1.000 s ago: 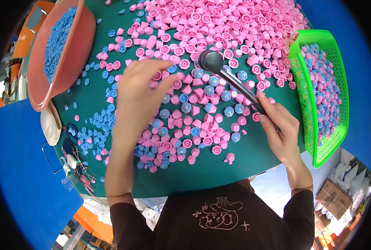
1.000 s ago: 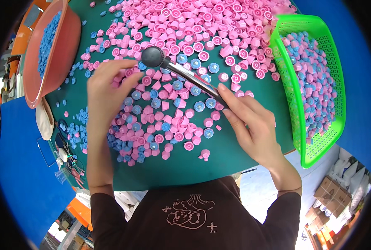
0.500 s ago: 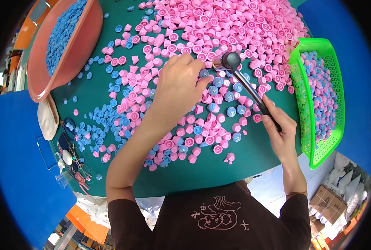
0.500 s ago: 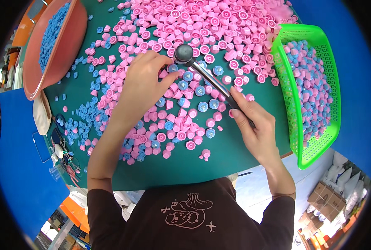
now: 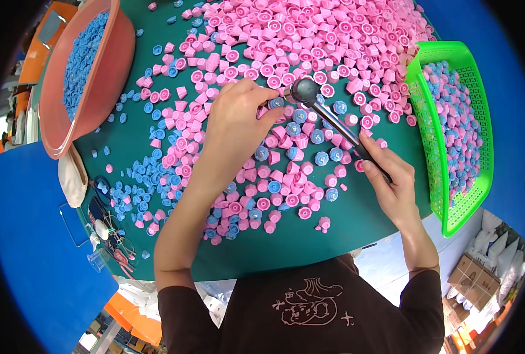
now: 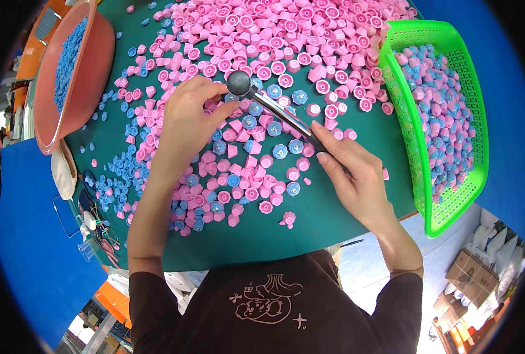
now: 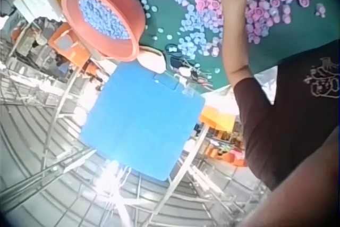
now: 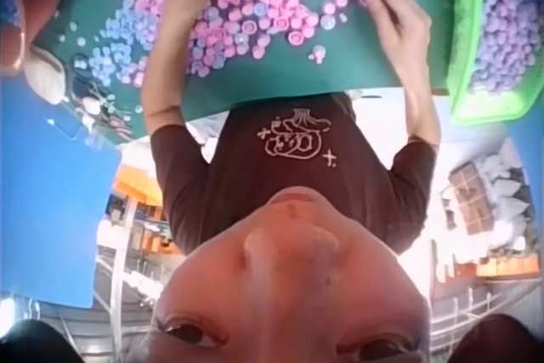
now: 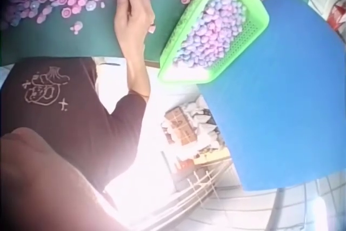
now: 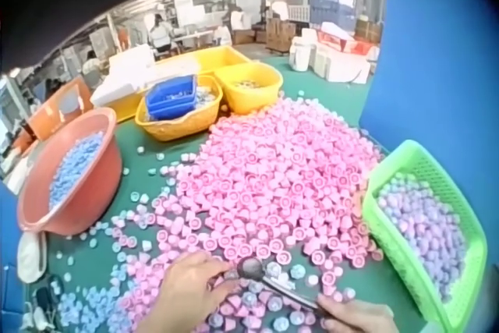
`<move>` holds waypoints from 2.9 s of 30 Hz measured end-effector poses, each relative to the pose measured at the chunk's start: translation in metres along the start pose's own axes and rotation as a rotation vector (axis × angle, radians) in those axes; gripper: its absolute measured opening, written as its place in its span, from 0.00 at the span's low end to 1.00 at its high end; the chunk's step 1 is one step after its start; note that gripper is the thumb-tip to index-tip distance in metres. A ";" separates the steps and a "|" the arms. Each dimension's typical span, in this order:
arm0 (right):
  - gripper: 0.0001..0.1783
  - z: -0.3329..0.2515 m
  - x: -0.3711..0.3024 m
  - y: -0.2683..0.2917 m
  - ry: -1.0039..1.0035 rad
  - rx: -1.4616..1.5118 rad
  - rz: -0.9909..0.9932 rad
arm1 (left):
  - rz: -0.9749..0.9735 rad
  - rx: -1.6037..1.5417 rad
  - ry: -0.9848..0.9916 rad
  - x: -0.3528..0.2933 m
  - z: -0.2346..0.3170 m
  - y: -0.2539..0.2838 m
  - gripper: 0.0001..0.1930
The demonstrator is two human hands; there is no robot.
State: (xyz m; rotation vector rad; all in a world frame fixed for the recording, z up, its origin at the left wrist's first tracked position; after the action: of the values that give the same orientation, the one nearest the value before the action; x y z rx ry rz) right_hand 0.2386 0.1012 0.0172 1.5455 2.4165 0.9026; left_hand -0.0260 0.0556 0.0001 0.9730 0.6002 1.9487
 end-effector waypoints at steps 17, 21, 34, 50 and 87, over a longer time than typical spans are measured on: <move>0.26 -0.028 0.015 -0.013 0.021 -0.162 -0.157 | 0.207 0.153 0.210 -0.019 -0.021 0.113 0.13; 0.23 -0.021 0.012 -0.004 0.020 -0.089 0.024 | 0.341 0.247 0.454 -0.058 -0.090 0.168 0.11; 0.23 -0.024 0.011 -0.019 -0.040 -0.014 -0.025 | 0.347 0.482 0.359 -0.049 -0.191 0.156 0.15; 0.25 -0.045 0.019 -0.012 0.014 -0.231 -0.217 | 0.245 0.417 0.363 -0.070 -0.169 0.163 0.13; 0.28 -0.024 0.000 -0.005 0.187 -0.021 0.015 | 0.049 -0.074 -0.002 -0.013 -0.005 0.043 0.15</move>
State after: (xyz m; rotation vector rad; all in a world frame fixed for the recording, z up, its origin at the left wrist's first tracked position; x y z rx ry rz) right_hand 0.2253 0.0901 0.0339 1.5370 2.5132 1.1184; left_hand -0.0465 0.0220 0.0222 0.9513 0.5033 1.9990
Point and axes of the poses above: each hand's wrist, its own x-axis towards the middle knuckle, its own y-axis out of the back of the hand, z = x × y, the point moved 2 cm from there along x, towards the middle knuckle, and after that the axes turned 15 degrees about z, right-handed, at the moved point
